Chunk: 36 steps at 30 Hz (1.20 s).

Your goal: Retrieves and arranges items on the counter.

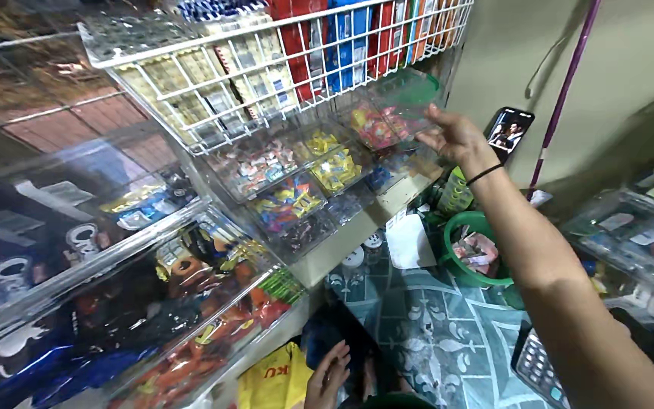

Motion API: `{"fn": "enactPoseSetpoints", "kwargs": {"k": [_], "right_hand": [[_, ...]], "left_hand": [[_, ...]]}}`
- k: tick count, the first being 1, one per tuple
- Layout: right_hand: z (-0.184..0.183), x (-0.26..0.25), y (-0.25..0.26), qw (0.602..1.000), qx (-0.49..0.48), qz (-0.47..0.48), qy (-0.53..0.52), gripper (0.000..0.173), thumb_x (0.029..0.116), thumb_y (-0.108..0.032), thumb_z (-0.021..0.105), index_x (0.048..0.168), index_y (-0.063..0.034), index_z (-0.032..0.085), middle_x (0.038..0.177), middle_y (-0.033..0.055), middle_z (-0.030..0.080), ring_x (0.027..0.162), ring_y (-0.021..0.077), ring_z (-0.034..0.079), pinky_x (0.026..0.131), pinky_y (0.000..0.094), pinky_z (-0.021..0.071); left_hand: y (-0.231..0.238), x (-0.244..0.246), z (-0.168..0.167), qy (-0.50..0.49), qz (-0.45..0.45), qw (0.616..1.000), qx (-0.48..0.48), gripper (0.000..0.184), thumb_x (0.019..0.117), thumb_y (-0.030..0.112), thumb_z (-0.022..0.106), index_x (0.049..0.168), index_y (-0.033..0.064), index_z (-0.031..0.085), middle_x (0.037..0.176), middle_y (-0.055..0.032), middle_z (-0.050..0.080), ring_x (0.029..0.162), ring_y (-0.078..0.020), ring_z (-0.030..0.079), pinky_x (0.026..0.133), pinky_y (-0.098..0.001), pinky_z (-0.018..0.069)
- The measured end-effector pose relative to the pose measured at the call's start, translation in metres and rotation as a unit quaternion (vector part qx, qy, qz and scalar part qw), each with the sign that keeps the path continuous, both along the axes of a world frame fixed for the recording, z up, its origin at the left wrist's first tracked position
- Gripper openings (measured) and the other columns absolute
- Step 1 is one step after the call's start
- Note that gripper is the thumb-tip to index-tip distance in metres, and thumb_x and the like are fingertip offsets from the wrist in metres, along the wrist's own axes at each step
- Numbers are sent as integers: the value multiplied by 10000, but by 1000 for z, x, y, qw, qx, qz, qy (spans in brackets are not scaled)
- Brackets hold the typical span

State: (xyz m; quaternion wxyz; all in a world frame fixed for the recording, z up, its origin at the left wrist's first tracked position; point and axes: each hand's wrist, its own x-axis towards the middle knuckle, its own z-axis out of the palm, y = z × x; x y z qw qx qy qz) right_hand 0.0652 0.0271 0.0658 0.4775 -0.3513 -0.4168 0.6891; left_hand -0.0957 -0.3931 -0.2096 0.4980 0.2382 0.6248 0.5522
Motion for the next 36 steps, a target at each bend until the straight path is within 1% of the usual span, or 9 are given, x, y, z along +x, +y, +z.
{"fn": "enactPoseSetpoints", "kwargs": {"k": [4, 9, 13, 17, 20, 24, 28, 32, 36], "right_hand": [[6, -10, 19, 999, 0, 12, -37, 413, 1039, -278, 582, 1374, -54, 492, 1067, 106, 651, 788, 161, 698, 713, 284, 617], [9, -20, 40, 999, 1, 18, -47, 454, 1038, -304, 583, 1405, -70, 455, 1089, 119, 640, 771, 162, 691, 690, 277, 608], [10, -25, 38, 1000, -3, 8, -30, 366, 1045, -271, 566, 1332, -57, 488, 981, 103, 659, 709, 154, 692, 660, 280, 616], [9, -32, 30, 1000, -13, -9, -10, 475, 1031, -270, 598, 1426, -69, 428, 1154, 156, 612, 757, 196, 692, 665, 308, 619], [9, -34, 31, 1000, -24, -11, -5, 522, 1023, -276, 615, 1454, -73, 401, 1194, 170, 604, 782, 204, 702, 673, 306, 623], [11, -32, 30, 999, -36, -2, -17, 536, 1025, -305, 610, 1456, -70, 396, 1122, 166, 635, 768, 200, 705, 681, 296, 621], [8, -31, 34, 998, -19, 21, -52, 561, 1040, -383, 570, 1475, -76, 392, 1101, 169, 679, 806, 205, 722, 726, 303, 617], [13, -23, 33, 995, 12, 46, -86, 482, 1062, -337, 538, 1425, -37, 433, 1015, 141, 702, 764, 176, 727, 711, 279, 620], [15, -17, 30, 996, 11, 51, -72, 478, 1062, -300, 543, 1430, -23, 418, 1034, 146, 690, 782, 178, 725, 719, 284, 621]], "left_hand": [[3, 2, 7, 11, -9, 1000, 0, 399, 1010, 101, 499, 1374, -55, 545, 1342, -205, 610, 1189, -260, 638, 972, -425, 548], [-1, -3, 5, 21, 4, 999, -23, 406, 1016, 85, 499, 1391, -67, 525, 1356, -230, 593, 1194, -272, 634, 983, -431, 538], [-4, -8, -2, 27, -1, 999, -29, 399, 1019, 88, 496, 1388, -60, 534, 1357, -225, 594, 1190, -272, 638, 974, -427, 547], [7, -6, 3, 20, -14, 999, -31, 393, 1019, 101, 504, 1381, -48, 544, 1359, -215, 599, 1196, -273, 637, 977, -430, 545], [19, -3, 10, 26, -43, 999, -10, 388, 1015, 107, 502, 1369, -37, 562, 1344, -192, 617, 1191, -260, 643, 973, -424, 554], [43, -5, 29, 87, -112, 988, 69, 354, 1015, 116, 529, 1334, -13, 609, 1318, -141, 649, 1180, -215, 653, 992, -395, 559], [67, -7, 67, 143, -150, 971, 121, 349, 1016, 132, 543, 1329, -2, 621, 1300, -111, 668, 1171, -176, 659, 1007, -346, 550], [74, -9, 91, 164, -168, 960, 153, 356, 1015, 129, 535, 1334, -9, 614, 1310, -111, 664, 1190, -174, 650, 1015, -343, 545], [71, -10, 94, 173, -183, 957, 146, 349, 1014, 137, 539, 1324, 3, 626, 1302, -98, 673, 1172, -163, 662, 1007, -328, 550]]}}
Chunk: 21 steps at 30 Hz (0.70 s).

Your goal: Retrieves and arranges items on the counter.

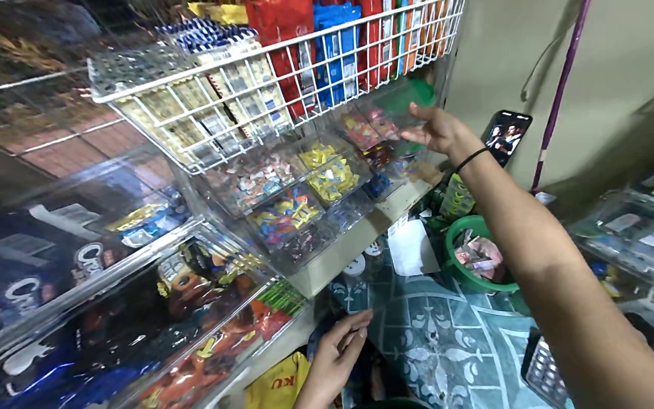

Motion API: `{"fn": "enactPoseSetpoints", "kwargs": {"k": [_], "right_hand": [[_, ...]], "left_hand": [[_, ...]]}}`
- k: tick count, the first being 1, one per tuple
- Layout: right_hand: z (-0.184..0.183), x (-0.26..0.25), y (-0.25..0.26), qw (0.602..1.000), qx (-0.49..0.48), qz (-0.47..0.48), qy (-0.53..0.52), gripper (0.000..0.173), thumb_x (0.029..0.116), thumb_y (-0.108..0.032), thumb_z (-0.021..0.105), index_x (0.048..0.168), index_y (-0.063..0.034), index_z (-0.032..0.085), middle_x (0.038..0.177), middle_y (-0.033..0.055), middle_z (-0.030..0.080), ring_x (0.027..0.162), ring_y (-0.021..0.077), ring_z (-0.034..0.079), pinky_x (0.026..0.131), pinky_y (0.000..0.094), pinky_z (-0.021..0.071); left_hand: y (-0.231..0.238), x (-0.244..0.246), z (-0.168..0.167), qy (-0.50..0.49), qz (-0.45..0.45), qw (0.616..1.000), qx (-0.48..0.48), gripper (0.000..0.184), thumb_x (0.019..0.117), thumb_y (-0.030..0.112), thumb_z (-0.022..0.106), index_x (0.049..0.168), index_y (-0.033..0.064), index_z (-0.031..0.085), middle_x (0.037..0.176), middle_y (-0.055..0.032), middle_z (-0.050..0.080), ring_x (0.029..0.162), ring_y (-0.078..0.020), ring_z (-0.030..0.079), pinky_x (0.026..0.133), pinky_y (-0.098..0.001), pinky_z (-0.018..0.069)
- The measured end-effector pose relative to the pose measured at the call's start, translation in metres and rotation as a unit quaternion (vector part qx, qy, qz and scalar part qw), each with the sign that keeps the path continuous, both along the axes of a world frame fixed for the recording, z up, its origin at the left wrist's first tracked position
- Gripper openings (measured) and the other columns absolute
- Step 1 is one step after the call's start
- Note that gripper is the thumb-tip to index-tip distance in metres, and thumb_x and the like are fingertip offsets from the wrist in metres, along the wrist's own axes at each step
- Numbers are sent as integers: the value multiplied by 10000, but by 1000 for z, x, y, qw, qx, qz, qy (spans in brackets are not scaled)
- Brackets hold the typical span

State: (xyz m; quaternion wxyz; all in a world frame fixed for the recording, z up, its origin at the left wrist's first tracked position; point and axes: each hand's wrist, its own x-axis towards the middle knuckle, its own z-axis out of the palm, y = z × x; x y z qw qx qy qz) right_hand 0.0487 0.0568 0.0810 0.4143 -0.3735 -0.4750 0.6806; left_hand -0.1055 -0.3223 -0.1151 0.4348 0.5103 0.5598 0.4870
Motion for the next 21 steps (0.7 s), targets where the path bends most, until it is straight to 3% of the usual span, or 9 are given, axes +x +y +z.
{"fn": "enactPoseSetpoints", "kwargs": {"k": [5, 9, 12, 13, 14, 15, 18, 21], "right_hand": [[-2, 3, -5, 1000, 16, 15, -1, 439, 1065, -286, 540, 1397, -17, 440, 1019, 131, 700, 781, 181, 734, 732, 291, 631], [3, 4, -8, 999, 22, 19, -19, 449, 1075, -301, 517, 1402, -6, 428, 1036, 134, 694, 785, 184, 736, 727, 290, 632], [-1, 3, -1, 984, 100, -6, -145, 566, 1064, -449, 499, 1420, -10, 461, 1115, 147, 707, 863, 203, 744, 758, 328, 630], [-3, 6, 3, 973, 133, -11, -191, 597, 1056, -469, 509, 1477, -51, 438, 1239, 163, 654, 957, 230, 711, 803, 369, 605], [-2, 8, 7, 964, 161, -13, -212, 614, 1048, -443, 544, 1527, -87, 400, 1351, 184, 595, 1045, 264, 679, 847, 411, 585], [1, 9, 10, 957, 190, -19, -218, 603, 1041, -380, 583, 1537, -96, 392, 1380, 191, 577, 1049, 259, 674, 843, 406, 583], [9, 6, 11, 959, 207, -38, -192, 512, 1015, -179, 637, 1481, -56, 464, 1300, 159, 600, 894, 166, 673, 745, 306, 586], [9, 7, 3, 972, 186, -61, -131, 455, 1010, -63, 603, 1452, -35, 495, 1255, 154, 611, 841, 151, 659, 714, 287, 573]], "left_hand": [[11, -7, 15, 67, -1, 996, 62, 331, 1023, 151, 533, 1301, 16, 650, 1264, -82, 691, 1139, -122, 665, 983, -290, 549], [43, -10, 57, 144, 16, 976, 165, 345, 1028, 159, 529, 1307, -7, 646, 1280, -136, 676, 1154, -135, 656, 1002, -289, 532], [83, -6, 97, 187, 27, 963, 194, 385, 1037, 200, 522, 1344, -10, 619, 1338, -174, 637, 1212, -186, 631, 1038, -342, 510], [99, -5, 108, 191, 29, 960, 201, 399, 1033, 191, 528, 1374, -6, 595, 1366, -178, 620, 1230, -201, 624, 1047, -362, 503], [116, -3, 118, 193, 31, 961, 198, 425, 1034, 177, 537, 1423, 6, 552, 1415, -177, 584, 1256, -221, 606, 1059, -385, 493], [134, 0, 128, 198, 36, 961, 192, 463, 1037, 160, 548, 1473, 13, 496, 1473, -184, 532, 1298, -251, 578, 1081, -408, 473], [191, 5, 148, 227, 70, 958, 161, 601, 1038, 149, 558, 1569, 5, 315, 1617, -204, 323, 1431, -322, 437, 1160, -445, 387], [236, 5, 157, 269, 103, 947, 145, 718, 1013, 136, 579, 1589, -39, 187, 1656, -245, 182, 1490, -364, 323, 1193, -463, 311]]}}
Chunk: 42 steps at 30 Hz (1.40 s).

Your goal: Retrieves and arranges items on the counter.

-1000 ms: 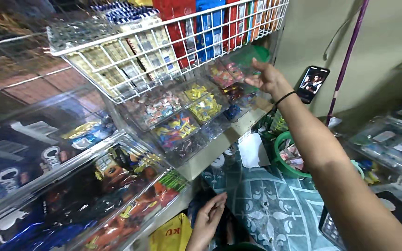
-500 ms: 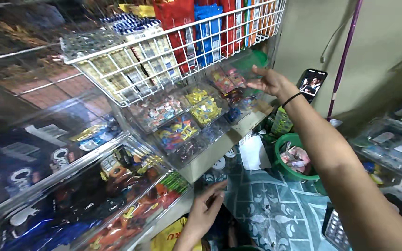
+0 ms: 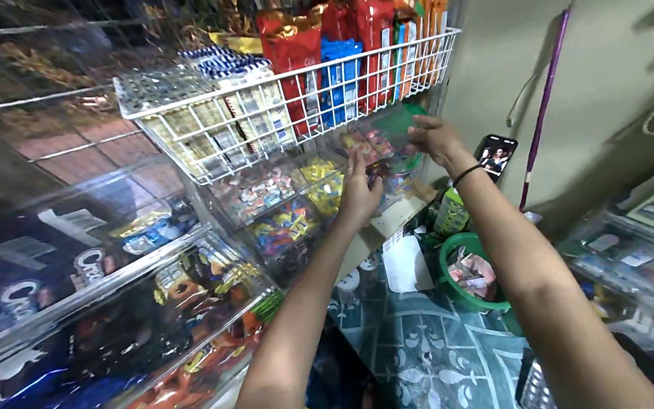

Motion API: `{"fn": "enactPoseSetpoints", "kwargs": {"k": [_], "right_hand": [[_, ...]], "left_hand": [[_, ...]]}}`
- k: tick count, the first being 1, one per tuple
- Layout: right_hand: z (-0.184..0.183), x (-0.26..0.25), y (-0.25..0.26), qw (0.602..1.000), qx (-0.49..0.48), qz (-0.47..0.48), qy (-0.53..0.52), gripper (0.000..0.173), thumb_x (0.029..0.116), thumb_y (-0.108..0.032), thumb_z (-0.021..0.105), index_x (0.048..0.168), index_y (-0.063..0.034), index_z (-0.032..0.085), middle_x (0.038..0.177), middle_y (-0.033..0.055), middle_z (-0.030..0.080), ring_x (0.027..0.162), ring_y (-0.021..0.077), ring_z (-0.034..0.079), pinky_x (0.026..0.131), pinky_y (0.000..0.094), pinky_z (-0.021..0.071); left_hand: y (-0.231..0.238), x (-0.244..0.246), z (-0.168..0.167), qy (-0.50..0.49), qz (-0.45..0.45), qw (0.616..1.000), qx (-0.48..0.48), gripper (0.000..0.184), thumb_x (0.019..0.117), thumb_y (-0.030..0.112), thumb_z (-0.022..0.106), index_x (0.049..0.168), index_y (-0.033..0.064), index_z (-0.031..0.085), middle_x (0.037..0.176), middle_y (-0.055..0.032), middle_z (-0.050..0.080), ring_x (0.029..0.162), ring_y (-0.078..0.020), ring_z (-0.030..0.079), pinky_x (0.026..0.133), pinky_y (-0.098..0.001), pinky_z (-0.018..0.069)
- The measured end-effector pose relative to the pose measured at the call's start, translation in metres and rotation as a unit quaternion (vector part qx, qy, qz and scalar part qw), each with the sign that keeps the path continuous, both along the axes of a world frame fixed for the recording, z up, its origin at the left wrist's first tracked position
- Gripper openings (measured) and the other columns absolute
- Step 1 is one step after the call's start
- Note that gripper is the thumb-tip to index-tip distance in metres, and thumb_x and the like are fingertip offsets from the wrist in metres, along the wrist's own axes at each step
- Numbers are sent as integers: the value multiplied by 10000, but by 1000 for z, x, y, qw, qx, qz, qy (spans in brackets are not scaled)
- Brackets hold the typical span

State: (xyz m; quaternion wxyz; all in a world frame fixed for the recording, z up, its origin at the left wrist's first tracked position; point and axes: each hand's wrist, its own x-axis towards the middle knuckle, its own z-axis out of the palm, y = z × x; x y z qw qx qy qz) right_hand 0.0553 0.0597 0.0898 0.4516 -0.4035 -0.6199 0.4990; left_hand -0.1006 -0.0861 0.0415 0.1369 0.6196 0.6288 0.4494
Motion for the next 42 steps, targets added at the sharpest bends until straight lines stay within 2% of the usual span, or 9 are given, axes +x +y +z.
{"fn": "enactPoseSetpoints", "kwargs": {"k": [5, 8, 11, 13, 16, 20, 26, 38, 42], "right_hand": [[-10, 13, 3, 986, -45, 35, 159, 482, 1107, -347, 406, 1498, -65, 386, 1380, 137, 538, 1014, 219, 666, 796, 370, 595], [-21, 22, 4, 950, -93, 27, 297, 515, 1092, -538, 263, 1316, -97, 404, 1159, 93, 613, 908, 224, 682, 745, 408, 607], [-41, 29, 3, 919, -147, 69, 360, 559, 1096, -506, 302, 1429, -71, 411, 1165, 158, 645, 984, 309, 696, 844, 490, 606], [-54, 38, 5, 928, -125, 151, 318, 451, 1099, -294, 358, 1481, -56, 384, 1293, 167, 617, 1092, 312, 680, 939, 463, 580], [-54, 55, 25, 967, -31, 222, 124, 552, 999, -59, 467, 1541, -51, 365, 1486, 142, 512, 1214, 255, 637, 984, 388, 563], [-31, 41, 31, 985, 37, 155, -73, 440, 1088, -157, 470, 1521, -86, 446, 1317, 126, 639, 1095, 168, 683, 947, 316, 563], [-36, 30, 37, 986, 30, 160, -29, 491, 1091, -299, 452, 1522, -67, 440, 1358, 111, 625, 1168, 175, 647, 983, 330, 533], [-30, -7, 37, 995, 57, 29, -71, 411, 1121, -271, 379, 1441, -65, 535, 1248, 114, 666, 1061, 142, 666, 912, 317, 541], [-29, -12, 38, 993, 53, 28, -99, 428, 1130, -287, 342, 1449, -57, 511, 1278, 123, 648, 1070, 144, 657, 909, 313, 535]], "left_hand": [[35, -1, 3, 0, 19, 999, -32, 821, 994, 149, 613, 1602, -27, 90, 1611, -277, 272, 1427, -382, 415, 1156, -481, 371], [39, 1, 1, -3, 42, 999, -20, 846, 970, 142, 645, 1596, -40, 106, 1598, -295, 282, 1399, -406, 445, 1142, -491, 394], [50, -5, -1, -11, 76, 997, -11, 880, 960, 184, 687, 1594, -32, 115, 1540, -316, 352, 1326, -421, 508, 1088, -511, 442], [58, -13, -4, 5, 77, 997, -14, 896, 956, 223, 703, 1590, -36, 125, 1544, -319, 346, 1319, -421, 516, 1088, -519, 440], [64, -18, -4, 51, 87, 994, -30, 837, 969, 266, 685, 1568, -46, 191, 1479, -305, 445, 1265, -422, 562, 1055, -548, 458], [64, -15, -1, 75, 111, 990, -45, 890, 978, 297, 677, 1579, -59, 126, 1322, -304, 574, 1192, -434, 610, 1024, -560, 478], [70, -16, 3, 88, 135, 986, -48, 840, 968, 258, 691, 1550, -77, 187, 1204, -289, 627, 1115, -421, 647, 979, -548, 504], [87, -15, 3, 40, 155, 986, -44, 804, 985, 211, 656, 1556, -75, 167, 1280, -306, 602, 1187, -426, 621, 1024, -531, 484], [90, -12, -2, 47, 172, 983, -40, 814, 1004, 195, 631, 1580, -65, 118, 1472, -321, 455, 1254, -430, 582, 1046, -506, 475]]}}
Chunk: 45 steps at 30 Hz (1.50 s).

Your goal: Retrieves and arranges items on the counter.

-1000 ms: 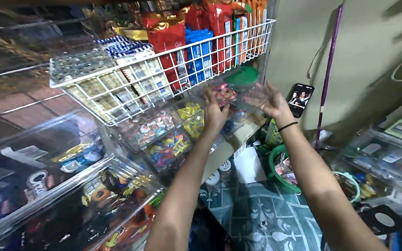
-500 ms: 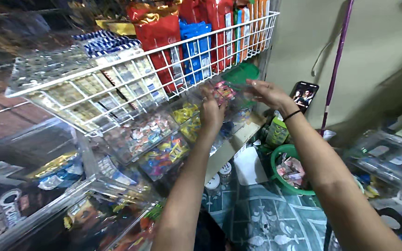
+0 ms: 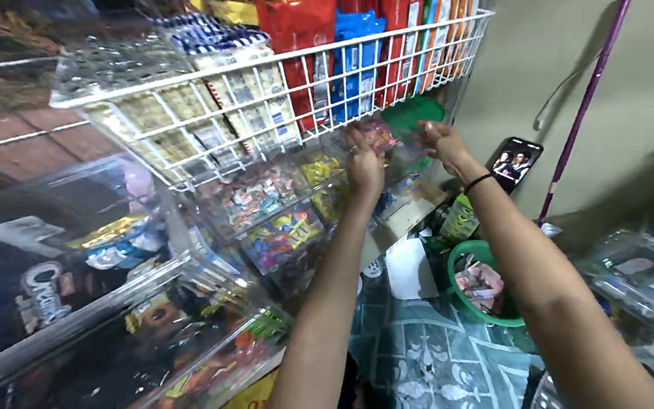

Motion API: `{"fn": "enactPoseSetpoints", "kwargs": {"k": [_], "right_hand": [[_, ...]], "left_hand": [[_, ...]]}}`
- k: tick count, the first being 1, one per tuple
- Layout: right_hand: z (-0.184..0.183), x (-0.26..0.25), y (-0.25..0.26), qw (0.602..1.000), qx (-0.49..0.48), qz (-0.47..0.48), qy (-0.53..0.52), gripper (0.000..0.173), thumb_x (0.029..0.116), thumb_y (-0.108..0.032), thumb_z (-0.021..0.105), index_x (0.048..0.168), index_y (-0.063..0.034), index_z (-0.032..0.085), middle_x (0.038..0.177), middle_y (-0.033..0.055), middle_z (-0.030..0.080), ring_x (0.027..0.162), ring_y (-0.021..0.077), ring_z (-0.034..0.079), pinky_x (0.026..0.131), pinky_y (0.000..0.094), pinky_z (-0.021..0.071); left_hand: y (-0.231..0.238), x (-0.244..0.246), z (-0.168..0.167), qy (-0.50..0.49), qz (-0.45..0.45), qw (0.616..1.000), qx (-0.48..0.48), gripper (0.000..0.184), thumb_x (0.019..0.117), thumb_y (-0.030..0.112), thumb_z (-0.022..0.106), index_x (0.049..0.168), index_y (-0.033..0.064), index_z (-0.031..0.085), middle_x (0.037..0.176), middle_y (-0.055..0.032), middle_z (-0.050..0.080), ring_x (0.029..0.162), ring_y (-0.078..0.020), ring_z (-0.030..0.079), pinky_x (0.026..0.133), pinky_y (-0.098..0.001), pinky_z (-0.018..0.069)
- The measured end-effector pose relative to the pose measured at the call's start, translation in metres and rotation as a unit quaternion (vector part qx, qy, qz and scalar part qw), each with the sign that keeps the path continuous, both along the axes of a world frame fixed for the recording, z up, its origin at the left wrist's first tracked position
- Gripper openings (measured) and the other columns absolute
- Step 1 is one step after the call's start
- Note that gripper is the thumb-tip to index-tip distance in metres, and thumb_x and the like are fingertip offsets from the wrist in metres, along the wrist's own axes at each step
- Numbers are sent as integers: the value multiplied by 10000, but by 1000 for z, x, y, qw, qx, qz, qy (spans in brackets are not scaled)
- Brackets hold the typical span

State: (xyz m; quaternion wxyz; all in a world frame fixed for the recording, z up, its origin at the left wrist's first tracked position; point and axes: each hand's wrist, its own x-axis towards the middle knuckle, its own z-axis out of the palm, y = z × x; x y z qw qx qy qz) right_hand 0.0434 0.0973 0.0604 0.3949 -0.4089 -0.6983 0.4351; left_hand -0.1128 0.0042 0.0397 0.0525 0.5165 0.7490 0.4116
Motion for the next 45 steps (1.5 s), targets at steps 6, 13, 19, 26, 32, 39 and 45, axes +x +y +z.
{"fn": "enactPoseSetpoints", "kwargs": {"k": [6, 13, 19, 26, 32, 39, 45], "right_hand": [[-4, -3, -7, 1000, 2, -25, 17, 426, 1123, -282, 377, 1446, -38, 510, 1331, 155, 628, 1092, 173, 666, 924, 328, 538], [0, 2, -13, 999, -5, -19, -29, 452, 1122, -331, 369, 1470, -75, 500, 1353, 137, 625, 1136, 195, 648, 933, 364, 524], [-19, 13, -17, 998, 16, -37, -55, 515, 1113, -348, 400, 1516, -30, 427, 1436, 226, 547, 1270, 300, 576, 1050, 461, 469], [-47, 29, -46, 980, 148, -131, 19, 379, 1071, -96, 429, 1417, 5, 550, 1389, 184, 605, 1240, 213, 613, 1061, 368, 487], [-29, 19, -86, 904, 412, -101, -55, 316, 990, -1, 476, 1196, 12, 716, 1293, 192, 677, 1269, 348, 601, 1096, 480, 448], [7, -50, -85, 830, 471, -41, -297, 376, 1060, -261, 510, 1312, -35, 674, 1183, 204, 718, 1219, 450, 602, 1087, 659, 335], [-4, -61, -80, 806, 505, -74, -300, 329, 1010, -72, 533, 1299, -14, 680, 1152, 264, 699, 1168, 505, 598, 1057, 687, 347]], "left_hand": [[3, -10, 9, -8, -33, 999, -41, 741, 994, 119, 629, 1548, -97, 187, 1488, -323, 431, 1309, -426, 539, 1088, -498, 447], [1, -14, 7, -15, -69, 996, -57, 795, 1007, 105, 596, 1568, -77, 64, 1424, -337, 487, 1279, -439, 562, 1074, -518, 454], [-56, 3, -18, 42, -80, 995, 37, 705, 1020, 7, 483, 1601, -36, 86, 1658, -256, 156, 1446, -384, 401, 1141, -455, 399], [-258, 43, -211, 171, -398, 900, 45, 351, 948, -3, 588, 1290, -15, 667, 1331, -159, 661, 1267, -295, 621, 1093, -453, 480], [-380, 5, -278, -45, -343, 881, -323, 287, 1025, 110, 547, 1240, 2, 704, 1123, -252, 716, 1053, -436, 692, 956, -590, 522], [-393, -14, -264, -67, -180, 907, -374, 383, 1068, 163, 459, 1392, 11, 597, 1270, -253, 661, 1174, -429, 642, 1029, -582, 477], [-415, -12, -269, -81, -130, 925, -347, 377, 1063, 153, 472, 1390, 15, 600, 1266, -259, 661, 1171, -436, 642, 1024, -584, 479]]}}
